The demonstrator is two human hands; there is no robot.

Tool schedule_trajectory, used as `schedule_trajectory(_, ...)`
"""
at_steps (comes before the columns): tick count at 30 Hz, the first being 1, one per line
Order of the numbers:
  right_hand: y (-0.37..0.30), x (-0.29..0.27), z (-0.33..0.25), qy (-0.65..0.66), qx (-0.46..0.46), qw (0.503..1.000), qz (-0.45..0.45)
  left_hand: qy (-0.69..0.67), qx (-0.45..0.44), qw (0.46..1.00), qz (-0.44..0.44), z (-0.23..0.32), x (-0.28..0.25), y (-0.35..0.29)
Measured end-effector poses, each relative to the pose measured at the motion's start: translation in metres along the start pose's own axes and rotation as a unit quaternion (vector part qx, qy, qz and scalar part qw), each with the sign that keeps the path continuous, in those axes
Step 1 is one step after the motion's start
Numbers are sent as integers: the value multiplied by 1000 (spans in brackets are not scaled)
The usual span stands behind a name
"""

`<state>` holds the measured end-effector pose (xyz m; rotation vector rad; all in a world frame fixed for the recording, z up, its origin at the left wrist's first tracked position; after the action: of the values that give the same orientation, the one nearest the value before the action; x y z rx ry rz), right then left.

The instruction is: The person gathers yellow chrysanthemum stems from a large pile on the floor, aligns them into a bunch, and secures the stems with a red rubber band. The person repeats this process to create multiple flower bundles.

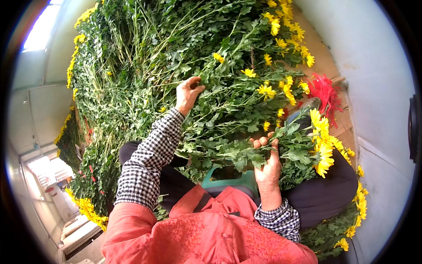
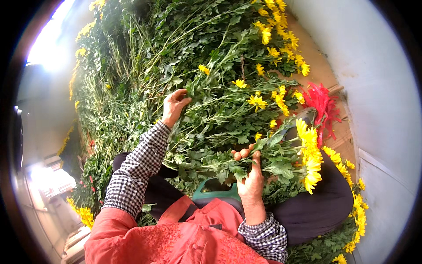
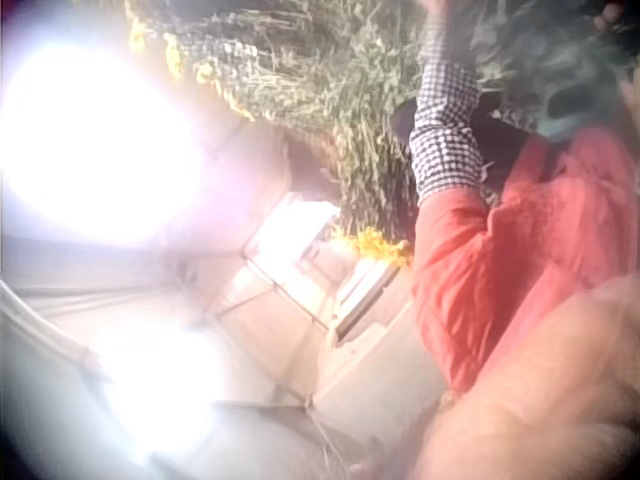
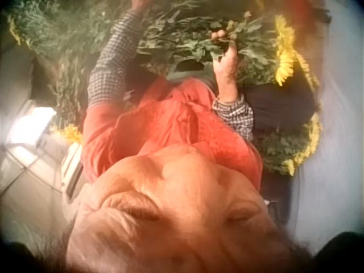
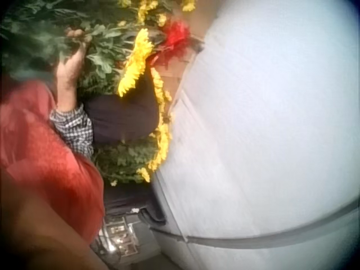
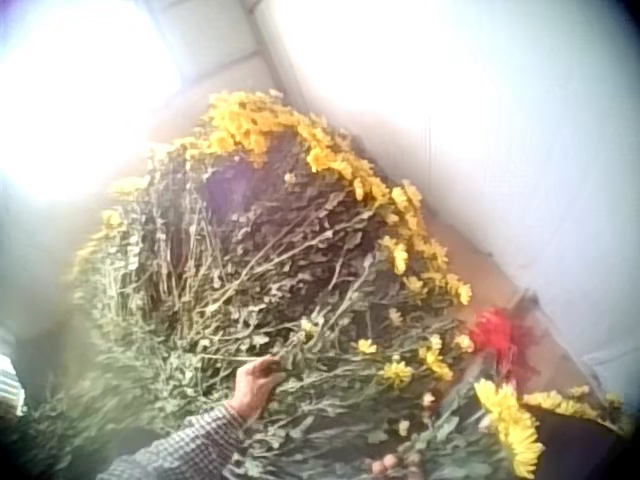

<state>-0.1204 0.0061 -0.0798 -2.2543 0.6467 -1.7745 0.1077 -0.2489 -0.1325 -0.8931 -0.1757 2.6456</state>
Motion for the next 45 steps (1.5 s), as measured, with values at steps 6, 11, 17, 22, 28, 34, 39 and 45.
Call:
schedule_trajectory(6, 2, -4, 11, 12, 11, 1000, 10, -110, -181, 955, -208, -33, -2, -13)
schedule_trajectory(11, 4, -6, 8, 17, 3, 1000, 8, 181, -130, 963, -153, -35, 23, -48)
schedule_trajectory(17, 1, -9, 10, 23, 13, 1000, 12, 344, -74, 930, -108, -94, 48, -67)
schedule_trajectory(22, 0, -8, 8, 38, 7, 999, 23, 356, -46, 934, -4, -27, -12, -75)
schedule_trajectory(28, -2, 1, 13, 23, 25, 999, 21, 296, 64, 948, 98, 51, -39, -24)
schedule_trajectory(34, -1, -19, 14, 41, 29, 995, 89, 177, 103, 979, -11, 96, 72, 122)
schedule_trajectory(39, 10, -32, 8, 40, 13, 995, 95, -170, -75, 979, -89, 27, 160, 168)
schedule_trajectory(45, 28, -49, 4, 36, 20, 995, 91, -294, -117, 932, -174, 74, 89, 105)
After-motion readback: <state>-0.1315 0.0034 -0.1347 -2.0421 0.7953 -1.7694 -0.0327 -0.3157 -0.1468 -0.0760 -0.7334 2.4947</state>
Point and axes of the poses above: each hand's wrist, its own y-axis towards the middle knuckle, its own x-axis out of the palm, z = x × y, the point moved 9 cm from there along y, towards the middle knuckle, and after that the axes turned 7 degrees about -z, right-handed, at the moved point
